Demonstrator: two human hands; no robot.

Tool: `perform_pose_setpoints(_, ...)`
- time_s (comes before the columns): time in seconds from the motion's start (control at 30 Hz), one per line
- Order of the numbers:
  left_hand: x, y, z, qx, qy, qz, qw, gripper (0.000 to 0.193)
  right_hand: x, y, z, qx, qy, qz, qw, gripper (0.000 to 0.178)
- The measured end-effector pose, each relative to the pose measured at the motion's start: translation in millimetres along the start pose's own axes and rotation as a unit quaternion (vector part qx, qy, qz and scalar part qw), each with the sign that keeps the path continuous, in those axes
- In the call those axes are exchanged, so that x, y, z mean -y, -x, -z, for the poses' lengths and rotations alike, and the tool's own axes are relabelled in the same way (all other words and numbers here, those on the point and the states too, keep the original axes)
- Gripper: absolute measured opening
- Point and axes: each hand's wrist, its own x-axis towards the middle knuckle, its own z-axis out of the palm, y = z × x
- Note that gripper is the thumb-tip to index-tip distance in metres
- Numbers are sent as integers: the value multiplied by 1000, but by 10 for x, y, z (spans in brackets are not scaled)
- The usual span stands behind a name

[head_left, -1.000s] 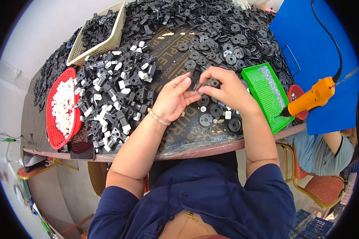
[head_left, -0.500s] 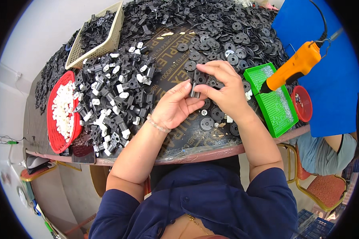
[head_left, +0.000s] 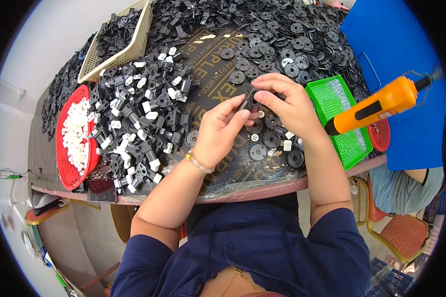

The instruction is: Assembling small plastic base components with white pins and circular caps at a workbench.

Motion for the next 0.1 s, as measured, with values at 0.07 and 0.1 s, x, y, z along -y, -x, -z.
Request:
perform_pose_setpoints(0.07,90,9,67,-19,-136,-40,990,33,5,-7,34,42,-68,-64,995,22)
perform_pose_setpoints(0.1,104,21,63,-18,-134,-37,990,33,41,-7,78,75,-26,-68,995,22)
